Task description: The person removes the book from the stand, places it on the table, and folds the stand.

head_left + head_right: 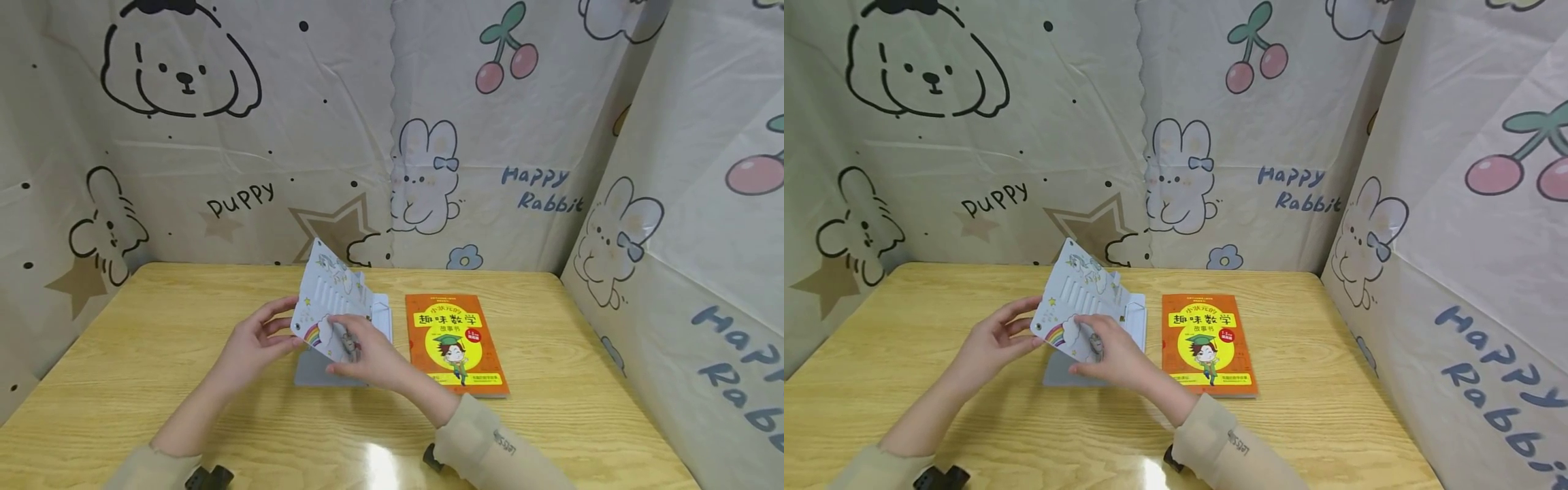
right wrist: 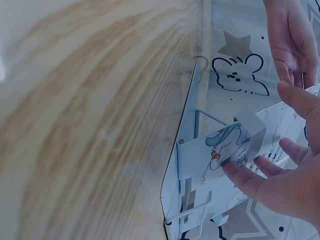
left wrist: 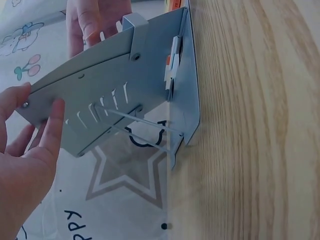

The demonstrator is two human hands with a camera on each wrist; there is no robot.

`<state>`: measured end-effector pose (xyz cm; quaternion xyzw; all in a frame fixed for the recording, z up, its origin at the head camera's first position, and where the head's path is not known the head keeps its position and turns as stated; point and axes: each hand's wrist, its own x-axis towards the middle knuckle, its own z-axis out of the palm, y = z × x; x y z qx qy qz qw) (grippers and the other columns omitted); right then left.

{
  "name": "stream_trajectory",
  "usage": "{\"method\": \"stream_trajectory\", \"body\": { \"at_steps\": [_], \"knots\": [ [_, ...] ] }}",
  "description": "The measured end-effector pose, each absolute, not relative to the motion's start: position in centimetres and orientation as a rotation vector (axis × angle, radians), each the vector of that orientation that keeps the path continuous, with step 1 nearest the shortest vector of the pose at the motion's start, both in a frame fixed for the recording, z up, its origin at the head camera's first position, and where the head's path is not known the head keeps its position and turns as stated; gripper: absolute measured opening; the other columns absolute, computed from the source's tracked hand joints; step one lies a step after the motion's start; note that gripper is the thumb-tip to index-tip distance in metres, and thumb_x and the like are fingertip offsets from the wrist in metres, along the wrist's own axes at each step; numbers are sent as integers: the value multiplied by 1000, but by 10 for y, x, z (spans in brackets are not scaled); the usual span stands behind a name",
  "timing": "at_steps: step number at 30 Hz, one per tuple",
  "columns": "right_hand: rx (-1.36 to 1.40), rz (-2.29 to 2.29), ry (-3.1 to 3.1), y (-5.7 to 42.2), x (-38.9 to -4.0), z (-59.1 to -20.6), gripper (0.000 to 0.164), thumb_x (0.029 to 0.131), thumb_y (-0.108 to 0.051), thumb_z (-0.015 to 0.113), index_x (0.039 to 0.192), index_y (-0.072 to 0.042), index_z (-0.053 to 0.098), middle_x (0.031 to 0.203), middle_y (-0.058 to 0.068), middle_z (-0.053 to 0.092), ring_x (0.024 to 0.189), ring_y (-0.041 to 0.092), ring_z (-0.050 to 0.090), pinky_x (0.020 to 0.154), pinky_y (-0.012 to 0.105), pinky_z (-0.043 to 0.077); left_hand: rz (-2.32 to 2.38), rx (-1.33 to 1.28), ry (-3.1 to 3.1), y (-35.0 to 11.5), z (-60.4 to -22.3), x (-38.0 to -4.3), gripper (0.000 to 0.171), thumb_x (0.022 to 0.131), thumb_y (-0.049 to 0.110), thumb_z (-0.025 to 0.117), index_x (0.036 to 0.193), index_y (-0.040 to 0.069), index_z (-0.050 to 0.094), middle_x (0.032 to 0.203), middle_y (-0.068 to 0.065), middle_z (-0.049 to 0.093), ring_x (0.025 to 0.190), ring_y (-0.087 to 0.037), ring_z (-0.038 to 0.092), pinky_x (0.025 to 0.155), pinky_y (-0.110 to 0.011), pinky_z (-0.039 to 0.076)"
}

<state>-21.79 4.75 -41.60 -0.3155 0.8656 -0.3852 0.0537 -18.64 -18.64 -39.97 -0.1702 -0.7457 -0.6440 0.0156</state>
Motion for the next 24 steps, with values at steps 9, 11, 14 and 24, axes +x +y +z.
{"method": "stream_trajectory", "body": {
  "at_steps": [9,11,14,24],
  "knots": [
    [-936,-1122,2713,44,-218,-415,71,79,-30,76,141,-22,42,143,2,42,127,18,44,98,32,45,-2007,-569,-2278,-187,-404,-191,62,83,3,70,138,2,42,137,-21,44,110,-2,57,81,-26,55],
    [-929,-1118,2717,44,-218,-415,71,79,-30,76,141,-22,42,143,2,42,128,18,43,99,33,44,-2003,-565,-2283,-187,-404,-191,61,83,4,70,138,3,42,136,-22,44,110,-2,57,81,-26,55],
    [-922,-1119,2719,44,-218,-415,71,79,-30,76,141,-22,41,144,2,41,129,18,42,100,34,44,-1999,-556,-2299,-186,-402,-191,62,83,5,70,138,4,42,136,-21,44,110,-3,57,82,-26,55],
    [-877,-1280,2606,51,-219,-414,72,79,-24,77,141,-22,41,143,2,41,123,22,47,88,31,52,-2021,-571,-2317,-177,-394,-192,62,83,8,71,138,7,43,133,-21,48,106,-13,62,80,-30,56]
  ]
}}
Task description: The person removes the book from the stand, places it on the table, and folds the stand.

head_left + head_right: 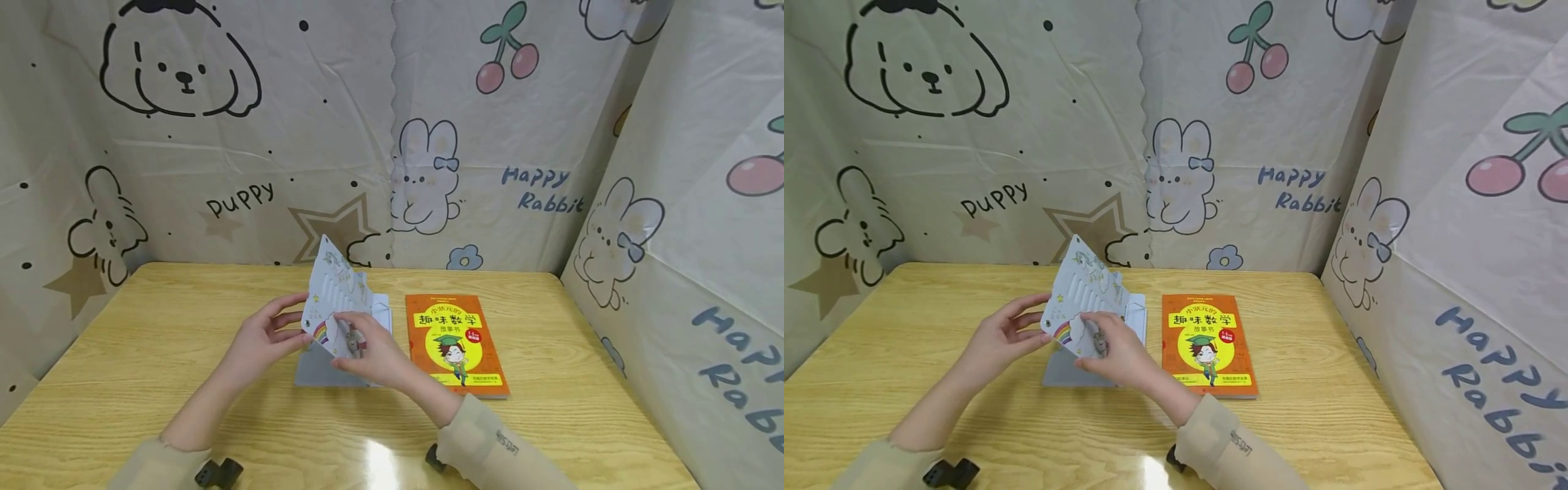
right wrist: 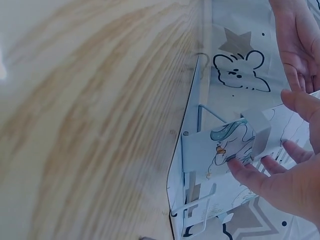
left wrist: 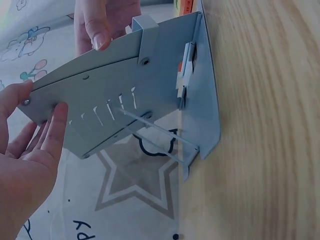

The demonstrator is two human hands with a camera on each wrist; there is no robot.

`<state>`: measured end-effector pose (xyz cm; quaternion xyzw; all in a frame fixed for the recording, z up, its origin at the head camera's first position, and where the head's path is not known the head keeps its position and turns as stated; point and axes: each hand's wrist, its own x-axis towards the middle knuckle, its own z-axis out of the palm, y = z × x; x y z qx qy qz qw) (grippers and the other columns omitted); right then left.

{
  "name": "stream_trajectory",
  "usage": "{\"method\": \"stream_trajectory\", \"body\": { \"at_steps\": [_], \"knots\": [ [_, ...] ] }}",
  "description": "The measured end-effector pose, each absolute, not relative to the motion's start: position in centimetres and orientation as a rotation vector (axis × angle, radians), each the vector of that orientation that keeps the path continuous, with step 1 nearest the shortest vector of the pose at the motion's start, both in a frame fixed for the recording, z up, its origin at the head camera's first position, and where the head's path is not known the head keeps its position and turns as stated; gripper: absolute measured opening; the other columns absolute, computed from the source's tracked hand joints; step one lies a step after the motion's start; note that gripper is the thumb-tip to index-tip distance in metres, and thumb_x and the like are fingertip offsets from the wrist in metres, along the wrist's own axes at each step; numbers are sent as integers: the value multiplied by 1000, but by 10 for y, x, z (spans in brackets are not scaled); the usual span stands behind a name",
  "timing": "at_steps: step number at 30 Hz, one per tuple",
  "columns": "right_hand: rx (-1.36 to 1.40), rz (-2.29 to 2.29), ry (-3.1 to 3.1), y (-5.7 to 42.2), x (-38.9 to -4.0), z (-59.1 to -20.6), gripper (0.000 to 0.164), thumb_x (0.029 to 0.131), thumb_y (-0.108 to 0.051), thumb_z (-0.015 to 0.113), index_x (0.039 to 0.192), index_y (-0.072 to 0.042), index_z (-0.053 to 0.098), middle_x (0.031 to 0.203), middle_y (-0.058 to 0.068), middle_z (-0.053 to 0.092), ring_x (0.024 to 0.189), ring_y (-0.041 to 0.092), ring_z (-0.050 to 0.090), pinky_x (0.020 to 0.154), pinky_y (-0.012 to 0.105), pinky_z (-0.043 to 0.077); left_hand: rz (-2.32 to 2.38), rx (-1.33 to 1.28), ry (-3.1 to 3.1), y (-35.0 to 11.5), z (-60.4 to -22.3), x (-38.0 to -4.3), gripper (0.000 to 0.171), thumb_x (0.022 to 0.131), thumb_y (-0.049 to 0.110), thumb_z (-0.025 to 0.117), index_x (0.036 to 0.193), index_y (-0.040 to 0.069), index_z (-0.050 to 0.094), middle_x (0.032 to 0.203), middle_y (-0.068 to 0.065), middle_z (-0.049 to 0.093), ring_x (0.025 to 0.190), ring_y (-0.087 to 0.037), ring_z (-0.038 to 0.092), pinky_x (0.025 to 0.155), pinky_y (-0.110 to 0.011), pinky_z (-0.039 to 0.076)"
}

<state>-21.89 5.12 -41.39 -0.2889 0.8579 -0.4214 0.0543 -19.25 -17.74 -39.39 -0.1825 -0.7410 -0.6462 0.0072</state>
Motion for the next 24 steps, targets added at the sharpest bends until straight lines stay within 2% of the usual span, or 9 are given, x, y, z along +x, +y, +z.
{"method": "stream_trajectory", "body": {
  "at_steps": [7,16,24],
  "knots": [
    [-850,-1361,2533,56,-220,-413,73,79,-22,77,142,-23,40,142,2,41,124,23,45,91,35,52,-1999,-602,-2304,-170,-390,-195,61,82,4,72,136,6,45,133,-19,49,104,-10,62,81,-30,56],
    [-864,-1455,2489,61,-219,-405,79,80,-23,76,145,-26,33,143,3,38,125,23,47,87,38,54,-1911,-606,-2372,-159,-381,-196,62,82,9,73,137,10,46,132,-16,51,109,-31,60,82,-29,55],
    [-939,-1462,2488,62,-219,-394,85,80,-23,76,146,-37,26,146,-1,33,128,21,43,88,34,53,-1834,-649,-2385,-151,-374,-197,60,82,10,73,136,10,47,133,-12,51,113,-28,58,84,-27,54]
  ]
}}
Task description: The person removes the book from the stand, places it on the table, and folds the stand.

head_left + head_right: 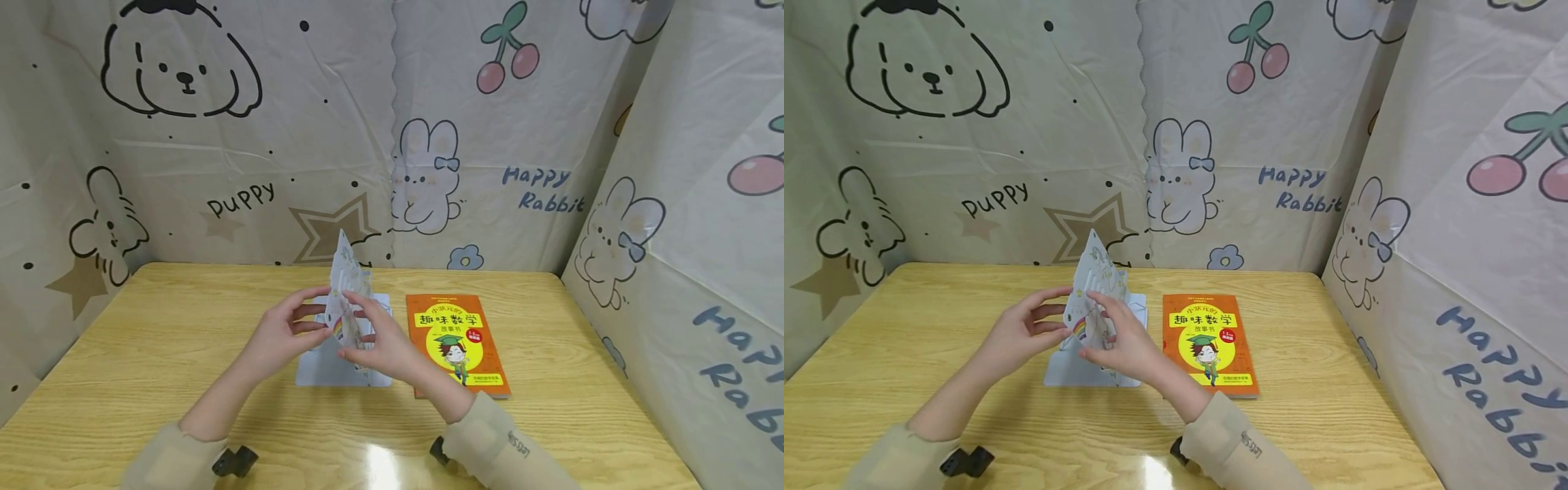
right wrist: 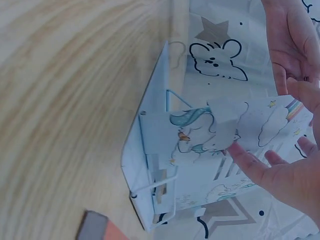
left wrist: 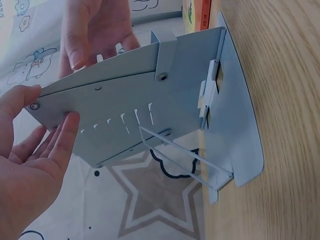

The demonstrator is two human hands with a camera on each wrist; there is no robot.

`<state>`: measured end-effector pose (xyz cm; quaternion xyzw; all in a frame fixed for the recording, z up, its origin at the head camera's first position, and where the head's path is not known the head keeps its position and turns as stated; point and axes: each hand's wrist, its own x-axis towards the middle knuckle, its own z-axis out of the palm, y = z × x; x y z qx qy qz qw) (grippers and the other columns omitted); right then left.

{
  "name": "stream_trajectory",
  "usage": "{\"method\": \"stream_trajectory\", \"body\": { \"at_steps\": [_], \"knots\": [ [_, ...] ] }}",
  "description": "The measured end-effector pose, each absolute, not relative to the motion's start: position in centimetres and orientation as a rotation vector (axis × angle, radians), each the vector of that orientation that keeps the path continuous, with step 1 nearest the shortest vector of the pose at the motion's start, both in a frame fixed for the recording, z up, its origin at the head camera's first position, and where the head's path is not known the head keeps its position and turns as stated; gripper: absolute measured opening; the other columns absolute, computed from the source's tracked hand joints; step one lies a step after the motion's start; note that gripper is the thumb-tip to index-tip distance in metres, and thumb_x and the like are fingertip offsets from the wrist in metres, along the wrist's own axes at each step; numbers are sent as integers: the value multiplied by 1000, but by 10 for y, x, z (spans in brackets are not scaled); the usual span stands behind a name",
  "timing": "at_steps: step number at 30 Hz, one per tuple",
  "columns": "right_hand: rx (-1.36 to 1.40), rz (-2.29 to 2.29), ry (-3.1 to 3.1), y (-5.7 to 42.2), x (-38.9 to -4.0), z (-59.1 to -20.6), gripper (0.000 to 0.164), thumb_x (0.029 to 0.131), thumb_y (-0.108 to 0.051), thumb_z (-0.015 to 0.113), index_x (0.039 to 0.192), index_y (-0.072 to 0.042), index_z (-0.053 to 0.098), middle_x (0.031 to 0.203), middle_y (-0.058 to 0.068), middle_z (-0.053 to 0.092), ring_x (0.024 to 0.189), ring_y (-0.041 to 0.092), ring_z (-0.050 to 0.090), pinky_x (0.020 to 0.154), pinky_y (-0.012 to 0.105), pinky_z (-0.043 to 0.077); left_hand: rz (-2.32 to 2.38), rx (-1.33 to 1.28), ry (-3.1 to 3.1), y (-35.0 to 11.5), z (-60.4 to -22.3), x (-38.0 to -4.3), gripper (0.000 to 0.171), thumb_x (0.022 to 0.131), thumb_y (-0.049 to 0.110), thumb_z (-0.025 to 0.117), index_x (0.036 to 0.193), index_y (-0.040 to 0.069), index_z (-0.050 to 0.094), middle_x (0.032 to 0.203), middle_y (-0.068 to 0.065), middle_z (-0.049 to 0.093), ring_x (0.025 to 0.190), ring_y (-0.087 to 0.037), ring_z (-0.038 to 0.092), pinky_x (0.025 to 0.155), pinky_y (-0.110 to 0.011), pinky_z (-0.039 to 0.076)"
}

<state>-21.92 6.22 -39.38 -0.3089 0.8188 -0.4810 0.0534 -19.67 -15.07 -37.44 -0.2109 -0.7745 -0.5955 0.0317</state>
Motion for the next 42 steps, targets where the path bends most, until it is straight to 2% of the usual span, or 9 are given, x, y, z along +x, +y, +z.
{"method": "stream_trajectory", "body": {
  "at_steps": [6,13,19,31,42],
  "knots": [
    [-1019,-1463,2469,63,-220,-388,87,80,-20,76,145,-42,24,148,-4,29,130,23,41,89,35,53,-1837,-675,-2371,-146,-372,-197,57,82,12,73,134,10,48,134,-10,51,113,-27,58,85,-26,54],
    [-1034,-1503,2453,67,-221,-384,89,79,-16,77,145,-41,24,147,0,29,128,23,43,86,34,54,-1881,-699,-2367,-139,-371,-197,53,84,11,72,132,10,50,130,-12,53,114,-28,58,87,-28,53],
    [-1021,-1490,2499,73,-221,-380,89,80,-17,76,145,-45,21,146,-2,30,127,23,46,83,35,55,-1886,-757,-2374,-134,-371,-198,50,85,11,70,130,11,51,132,-10,52,115,-29,57,89,-31,52],
    [-1029,-1462,2532,81,-223,-378,85,80,-15,75,142,-45,26,147,-3,30,122,22,49,79,28,56,-1918,-836,-2357,-130,-372,-200,49,87,5,67,132,7,48,135,-14,50,121,-33,52,92,-28,51],
    [-979,-1539,2484,88,-222,-379,84,79,-13,75,145,-31,26,148,-2,28,124,27,48,83,33,55,-1887,-730,-2387,-137,-372,-201,48,87,9,67,132,10,49,133,-12,53,119,-26,55,90,-25,51]
  ]
}}
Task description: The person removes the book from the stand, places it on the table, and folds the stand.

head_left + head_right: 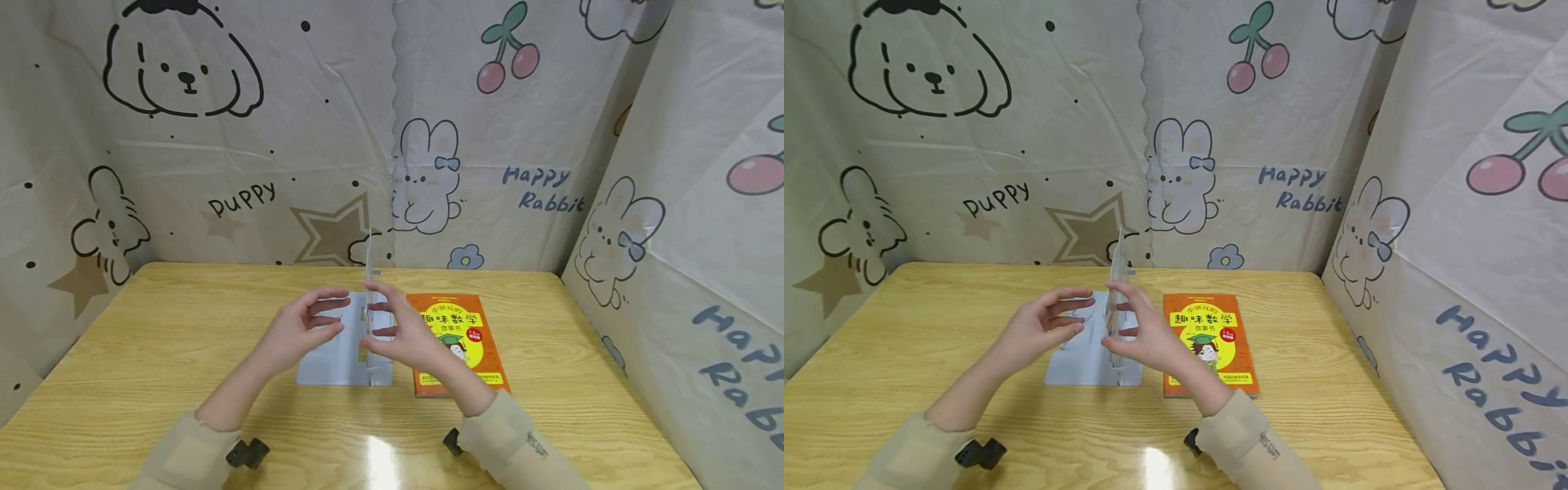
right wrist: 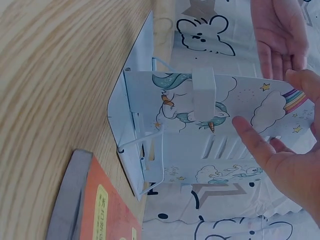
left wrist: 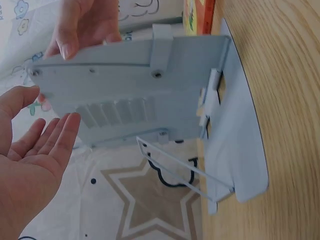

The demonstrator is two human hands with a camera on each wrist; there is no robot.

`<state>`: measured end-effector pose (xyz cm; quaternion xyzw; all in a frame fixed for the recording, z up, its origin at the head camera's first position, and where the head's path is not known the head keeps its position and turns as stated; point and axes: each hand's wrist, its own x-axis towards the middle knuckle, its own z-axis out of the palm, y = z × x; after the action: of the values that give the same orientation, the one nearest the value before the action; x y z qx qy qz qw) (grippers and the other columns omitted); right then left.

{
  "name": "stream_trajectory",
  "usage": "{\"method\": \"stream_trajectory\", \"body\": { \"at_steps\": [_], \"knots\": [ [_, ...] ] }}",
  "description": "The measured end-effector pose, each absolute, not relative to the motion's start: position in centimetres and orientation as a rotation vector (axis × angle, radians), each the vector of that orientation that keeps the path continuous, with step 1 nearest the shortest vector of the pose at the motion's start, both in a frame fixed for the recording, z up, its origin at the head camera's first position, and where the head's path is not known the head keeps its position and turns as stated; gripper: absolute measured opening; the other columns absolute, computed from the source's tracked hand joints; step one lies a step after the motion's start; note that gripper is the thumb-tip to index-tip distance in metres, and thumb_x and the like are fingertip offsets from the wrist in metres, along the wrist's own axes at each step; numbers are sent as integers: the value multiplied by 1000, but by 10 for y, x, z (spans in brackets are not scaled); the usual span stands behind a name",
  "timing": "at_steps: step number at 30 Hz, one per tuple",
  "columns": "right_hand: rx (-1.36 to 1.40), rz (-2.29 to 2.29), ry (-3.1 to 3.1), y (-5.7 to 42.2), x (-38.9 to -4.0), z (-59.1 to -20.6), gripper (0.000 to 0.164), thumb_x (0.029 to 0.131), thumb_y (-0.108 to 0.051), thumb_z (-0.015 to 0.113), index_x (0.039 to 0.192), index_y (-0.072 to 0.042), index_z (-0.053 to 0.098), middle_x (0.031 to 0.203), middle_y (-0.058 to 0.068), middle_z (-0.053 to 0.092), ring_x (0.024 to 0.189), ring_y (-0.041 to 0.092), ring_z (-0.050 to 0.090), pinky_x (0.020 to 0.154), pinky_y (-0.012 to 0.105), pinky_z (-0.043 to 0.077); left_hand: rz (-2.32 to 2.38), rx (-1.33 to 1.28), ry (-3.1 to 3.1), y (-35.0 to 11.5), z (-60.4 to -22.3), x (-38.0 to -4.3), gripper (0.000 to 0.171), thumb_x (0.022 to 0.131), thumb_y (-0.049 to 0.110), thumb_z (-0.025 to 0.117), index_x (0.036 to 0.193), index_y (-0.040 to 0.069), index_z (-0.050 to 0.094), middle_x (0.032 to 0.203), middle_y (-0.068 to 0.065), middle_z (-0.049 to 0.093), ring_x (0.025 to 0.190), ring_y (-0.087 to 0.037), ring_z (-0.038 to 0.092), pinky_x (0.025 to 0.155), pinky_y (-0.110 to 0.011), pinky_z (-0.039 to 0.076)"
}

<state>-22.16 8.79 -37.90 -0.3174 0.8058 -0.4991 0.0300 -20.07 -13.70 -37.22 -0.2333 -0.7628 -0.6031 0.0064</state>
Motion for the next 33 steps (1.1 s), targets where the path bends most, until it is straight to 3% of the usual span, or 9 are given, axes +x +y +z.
{"method": "stream_trajectory", "body": {
  "at_steps": [13,18,25,33],
  "knots": [
    [-924,-1539,2506,95,-220,-379,82,80,-12,75,141,-44,28,147,-7,29,124,23,49,82,28,55,-1744,-576,-2445,-159,-393,-221,51,86,7,68,133,7,48,135,-10,52,124,-28,50,91,-31,51],
    [-928,-1580,2489,96,-219,-377,78,82,-13,74,140,-43,31,146,-8,32,125,29,48,85,32,55,-1673,-568,-2485,-164,-402,-230,57,85,13,70,136,7,45,138,-10,48,127,-27,46,95,-37,49],
    [-896,-1589,2483,98,-218,-378,76,83,-16,73,140,-44,31,147,-10,31,125,23,48,86,33,54,-1578,-606,-2545,-172,-419,-249,64,84,14,72,139,7,41,141,-10,45,130,-28,41,103,-45,41],
    [-879,-1621,2469,99,-218,-381,76,83,-15,73,141,-40,31,148,-11,29,125,24,48,86,33,54,-1553,-628,-2644,-180,-436,-267,68,82,15,74,140,8,40,142,-12,44,131,-31,39,108,-51,33]
  ]
}}
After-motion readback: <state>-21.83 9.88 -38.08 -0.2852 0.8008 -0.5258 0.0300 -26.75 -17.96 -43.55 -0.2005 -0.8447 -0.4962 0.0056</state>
